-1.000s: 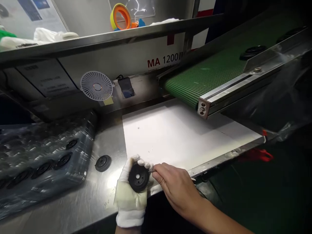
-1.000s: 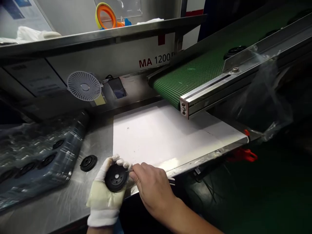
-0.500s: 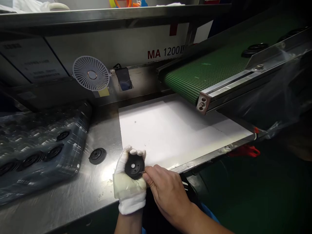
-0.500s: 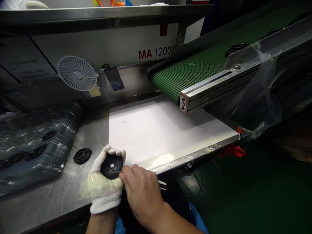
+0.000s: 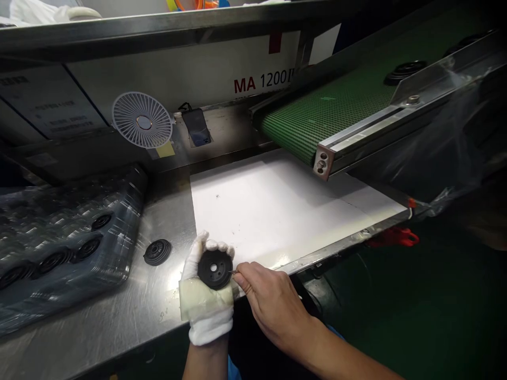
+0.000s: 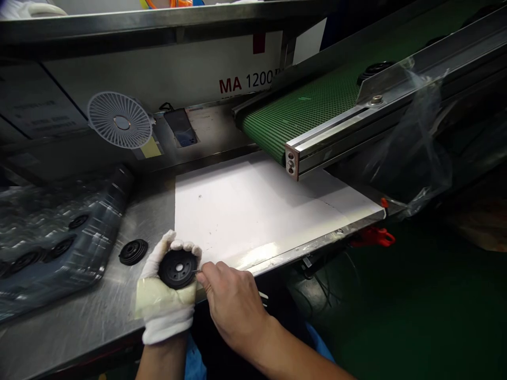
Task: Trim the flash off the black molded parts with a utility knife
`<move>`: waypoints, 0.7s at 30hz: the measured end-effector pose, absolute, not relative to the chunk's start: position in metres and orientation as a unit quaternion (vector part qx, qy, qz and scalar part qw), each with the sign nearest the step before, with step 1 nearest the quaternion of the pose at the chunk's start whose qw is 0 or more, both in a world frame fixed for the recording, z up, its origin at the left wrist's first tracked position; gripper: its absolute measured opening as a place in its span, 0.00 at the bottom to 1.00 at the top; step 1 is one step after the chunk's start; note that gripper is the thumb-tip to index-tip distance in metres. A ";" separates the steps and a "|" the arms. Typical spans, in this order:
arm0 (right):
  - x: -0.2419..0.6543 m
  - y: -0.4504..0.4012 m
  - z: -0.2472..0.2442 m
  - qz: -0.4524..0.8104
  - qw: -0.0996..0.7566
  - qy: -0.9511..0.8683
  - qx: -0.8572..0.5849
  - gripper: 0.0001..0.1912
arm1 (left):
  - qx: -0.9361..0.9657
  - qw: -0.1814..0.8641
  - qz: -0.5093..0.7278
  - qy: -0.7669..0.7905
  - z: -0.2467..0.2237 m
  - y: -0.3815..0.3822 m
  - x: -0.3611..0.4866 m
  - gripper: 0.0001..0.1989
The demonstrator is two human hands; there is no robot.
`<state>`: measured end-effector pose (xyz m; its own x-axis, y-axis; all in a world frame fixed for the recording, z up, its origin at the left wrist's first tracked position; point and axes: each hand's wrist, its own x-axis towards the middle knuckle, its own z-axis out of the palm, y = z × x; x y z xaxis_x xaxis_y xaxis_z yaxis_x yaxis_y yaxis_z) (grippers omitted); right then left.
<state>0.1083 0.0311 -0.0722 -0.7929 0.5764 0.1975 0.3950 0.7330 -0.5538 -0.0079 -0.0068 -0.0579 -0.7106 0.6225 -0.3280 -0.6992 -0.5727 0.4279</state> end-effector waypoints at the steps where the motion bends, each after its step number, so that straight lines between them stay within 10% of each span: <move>1: 0.108 0.029 -0.073 0.253 0.181 -0.912 -0.267 0.12 | -0.071 0.367 0.887 0.273 -0.059 -0.006 -0.009 0.04; 21: 0.110 0.019 -0.074 0.232 0.207 -0.905 -0.289 0.13 | -0.020 0.321 0.909 0.265 -0.064 -0.009 -0.002 0.06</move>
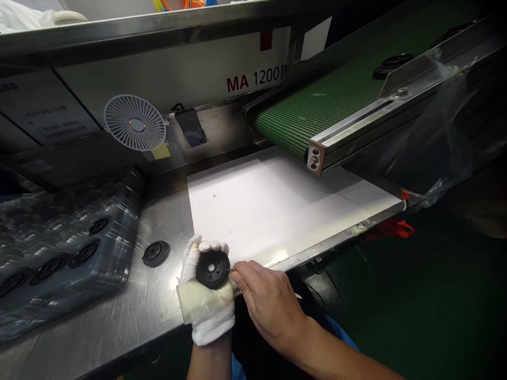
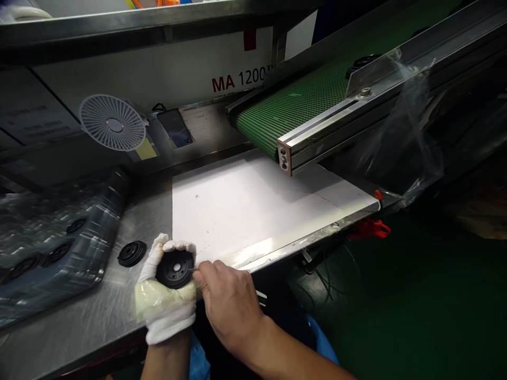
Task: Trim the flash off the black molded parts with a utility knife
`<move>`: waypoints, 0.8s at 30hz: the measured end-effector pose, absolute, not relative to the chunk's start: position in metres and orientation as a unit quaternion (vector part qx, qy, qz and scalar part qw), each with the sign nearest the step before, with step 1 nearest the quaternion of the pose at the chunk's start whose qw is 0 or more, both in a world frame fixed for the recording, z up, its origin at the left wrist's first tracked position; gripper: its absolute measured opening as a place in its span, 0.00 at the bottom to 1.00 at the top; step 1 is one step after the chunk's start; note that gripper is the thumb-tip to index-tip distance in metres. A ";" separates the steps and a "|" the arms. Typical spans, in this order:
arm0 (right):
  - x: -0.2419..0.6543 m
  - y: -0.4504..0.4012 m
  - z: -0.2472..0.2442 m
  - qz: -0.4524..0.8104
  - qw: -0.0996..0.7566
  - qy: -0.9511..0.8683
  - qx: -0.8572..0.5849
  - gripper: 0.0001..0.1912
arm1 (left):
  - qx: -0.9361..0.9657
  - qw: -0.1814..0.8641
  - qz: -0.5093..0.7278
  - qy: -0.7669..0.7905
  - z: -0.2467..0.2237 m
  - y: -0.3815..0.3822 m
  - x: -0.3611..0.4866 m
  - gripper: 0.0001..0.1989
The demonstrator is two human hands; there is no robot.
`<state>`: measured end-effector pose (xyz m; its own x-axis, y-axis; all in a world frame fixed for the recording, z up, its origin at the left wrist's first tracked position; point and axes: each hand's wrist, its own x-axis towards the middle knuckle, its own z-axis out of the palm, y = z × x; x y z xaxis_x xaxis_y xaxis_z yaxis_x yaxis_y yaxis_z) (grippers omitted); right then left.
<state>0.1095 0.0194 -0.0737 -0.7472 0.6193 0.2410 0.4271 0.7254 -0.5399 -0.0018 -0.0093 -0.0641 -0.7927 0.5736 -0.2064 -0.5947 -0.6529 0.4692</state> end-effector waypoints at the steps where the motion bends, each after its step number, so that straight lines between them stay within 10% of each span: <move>1: 0.109 0.020 -0.074 0.226 0.207 -0.905 -0.294 0.13 | -0.020 0.322 0.909 0.264 -0.064 -0.009 -0.002 0.06; 14: 0.111 0.025 -0.079 0.241 0.214 -0.913 -0.249 0.14 | 0.008 0.472 0.822 0.320 -0.052 -0.021 -0.006 0.22; 24: 0.103 0.009 -0.083 0.199 0.238 -0.916 -0.253 0.12 | -0.034 0.352 0.889 0.292 -0.065 -0.010 -0.012 0.12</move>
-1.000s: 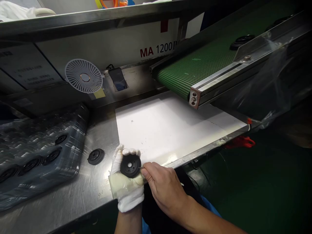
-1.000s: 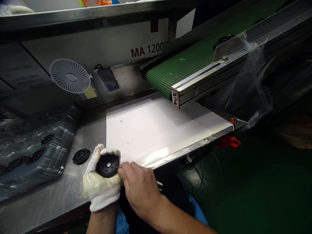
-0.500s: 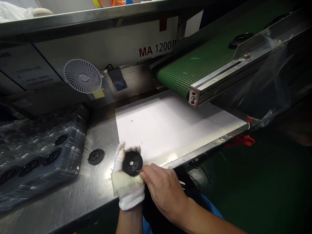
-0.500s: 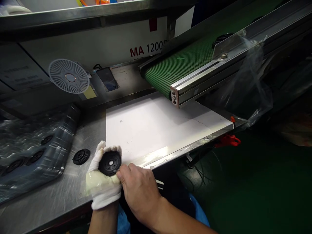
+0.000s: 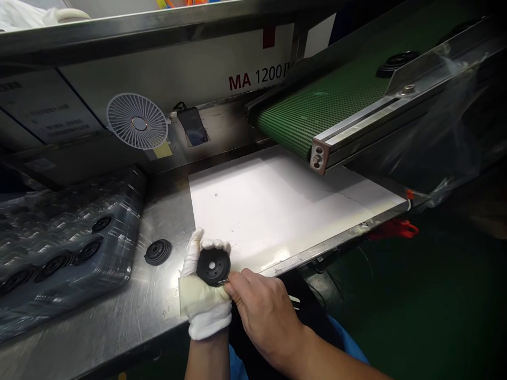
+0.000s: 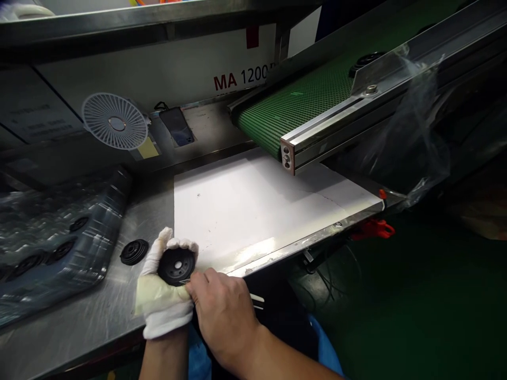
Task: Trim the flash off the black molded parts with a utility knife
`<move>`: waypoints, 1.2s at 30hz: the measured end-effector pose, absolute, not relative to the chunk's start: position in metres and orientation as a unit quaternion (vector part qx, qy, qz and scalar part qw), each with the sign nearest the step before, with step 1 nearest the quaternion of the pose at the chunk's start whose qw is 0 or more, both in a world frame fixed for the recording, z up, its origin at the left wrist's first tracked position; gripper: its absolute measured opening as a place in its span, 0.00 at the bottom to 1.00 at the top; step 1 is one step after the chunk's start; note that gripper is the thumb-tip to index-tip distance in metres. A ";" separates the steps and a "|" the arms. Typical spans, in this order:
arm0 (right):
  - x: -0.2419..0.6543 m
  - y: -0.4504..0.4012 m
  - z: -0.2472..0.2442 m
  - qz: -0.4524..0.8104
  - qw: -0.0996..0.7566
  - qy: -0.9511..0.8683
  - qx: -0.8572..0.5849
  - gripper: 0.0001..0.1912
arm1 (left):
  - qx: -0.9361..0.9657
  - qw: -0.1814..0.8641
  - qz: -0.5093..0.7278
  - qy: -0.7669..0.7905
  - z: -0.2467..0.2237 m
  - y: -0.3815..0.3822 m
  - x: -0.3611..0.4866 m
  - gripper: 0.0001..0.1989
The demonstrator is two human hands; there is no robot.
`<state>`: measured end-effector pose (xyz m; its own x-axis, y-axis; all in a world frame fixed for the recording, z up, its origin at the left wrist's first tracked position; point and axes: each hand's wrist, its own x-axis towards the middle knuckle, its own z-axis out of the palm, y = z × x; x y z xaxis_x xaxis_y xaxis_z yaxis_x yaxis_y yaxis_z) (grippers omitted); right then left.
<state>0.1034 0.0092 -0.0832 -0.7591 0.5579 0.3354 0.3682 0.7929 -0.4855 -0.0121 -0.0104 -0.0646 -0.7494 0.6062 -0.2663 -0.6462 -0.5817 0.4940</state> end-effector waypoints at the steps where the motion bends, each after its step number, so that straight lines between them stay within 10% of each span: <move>1: 0.103 0.008 -0.083 0.200 0.240 -0.917 -0.249 0.12 | -0.032 0.333 0.894 0.298 -0.064 -0.011 -0.011 0.13; 8: 0.107 0.021 -0.080 0.205 0.238 -0.916 -0.249 0.14 | -0.019 0.467 0.833 0.297 -0.055 -0.028 -0.013 0.21; 15: 0.105 0.014 -0.085 0.181 0.235 -0.914 -0.278 0.12 | -0.066 0.413 0.865 0.276 -0.058 -0.011 -0.015 0.05; 25: 0.112 0.022 -0.084 0.190 0.243 -0.916 -0.257 0.14 | -0.008 0.500 0.814 0.294 -0.058 -0.025 -0.012 0.23; 36: 0.106 0.007 -0.090 0.188 0.245 -0.916 -0.258 0.12 | -0.039 0.410 0.865 0.288 -0.068 -0.011 -0.011 0.15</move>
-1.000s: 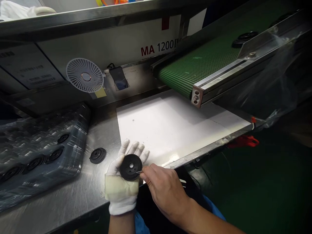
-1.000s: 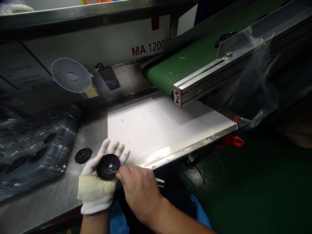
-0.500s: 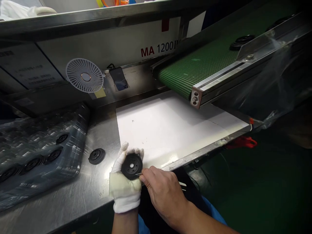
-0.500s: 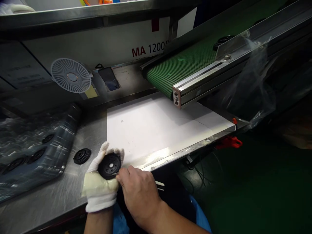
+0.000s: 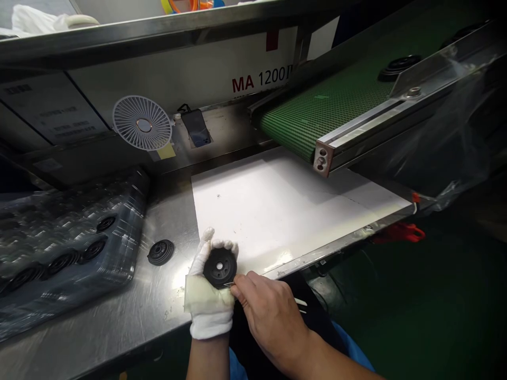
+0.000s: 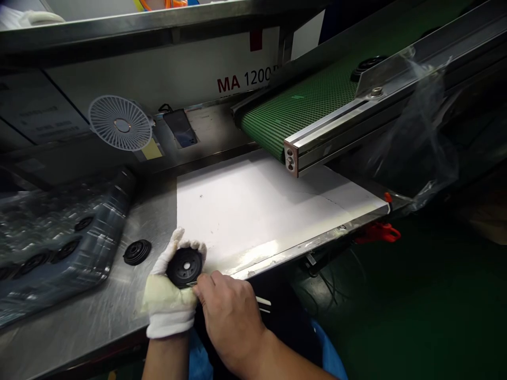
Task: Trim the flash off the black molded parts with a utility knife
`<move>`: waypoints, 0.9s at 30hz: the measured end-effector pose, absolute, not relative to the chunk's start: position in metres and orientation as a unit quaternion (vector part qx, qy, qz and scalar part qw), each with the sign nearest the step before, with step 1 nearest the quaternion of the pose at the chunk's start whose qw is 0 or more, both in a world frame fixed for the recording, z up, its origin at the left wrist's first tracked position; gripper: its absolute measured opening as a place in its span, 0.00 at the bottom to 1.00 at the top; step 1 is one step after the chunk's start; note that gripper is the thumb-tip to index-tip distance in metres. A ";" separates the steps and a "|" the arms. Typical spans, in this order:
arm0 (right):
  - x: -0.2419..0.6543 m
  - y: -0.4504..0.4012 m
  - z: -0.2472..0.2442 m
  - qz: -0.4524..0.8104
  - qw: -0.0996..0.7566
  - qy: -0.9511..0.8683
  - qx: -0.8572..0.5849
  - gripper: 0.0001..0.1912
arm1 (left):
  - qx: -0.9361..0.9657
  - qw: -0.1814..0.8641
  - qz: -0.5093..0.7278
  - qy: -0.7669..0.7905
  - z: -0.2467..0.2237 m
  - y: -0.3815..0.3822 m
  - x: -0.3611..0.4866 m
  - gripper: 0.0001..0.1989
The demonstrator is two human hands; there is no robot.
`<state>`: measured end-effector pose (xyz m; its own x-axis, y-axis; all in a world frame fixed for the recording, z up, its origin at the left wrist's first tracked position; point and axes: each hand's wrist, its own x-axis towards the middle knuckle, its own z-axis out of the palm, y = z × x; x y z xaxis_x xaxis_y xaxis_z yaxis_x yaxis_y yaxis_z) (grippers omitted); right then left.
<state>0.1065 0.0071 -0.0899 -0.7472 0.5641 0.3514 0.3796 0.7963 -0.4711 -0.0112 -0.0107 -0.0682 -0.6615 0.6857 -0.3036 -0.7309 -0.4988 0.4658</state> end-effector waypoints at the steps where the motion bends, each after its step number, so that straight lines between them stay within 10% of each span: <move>1: 0.107 0.009 -0.089 0.193 0.244 -0.916 -0.254 0.13 | -0.030 0.434 0.854 0.285 -0.068 -0.014 -0.012 0.18; 27: 0.110 0.011 -0.091 0.189 0.258 -0.908 -0.270 0.16 | -0.108 0.419 0.870 0.237 -0.065 -0.005 -0.008 0.08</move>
<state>0.1098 0.0108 -0.0906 -0.7210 0.5879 0.3669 0.3927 0.7829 -0.4826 -0.0080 -0.0050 -0.0651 -0.6262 0.6772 -0.3863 -0.7796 -0.5375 0.3216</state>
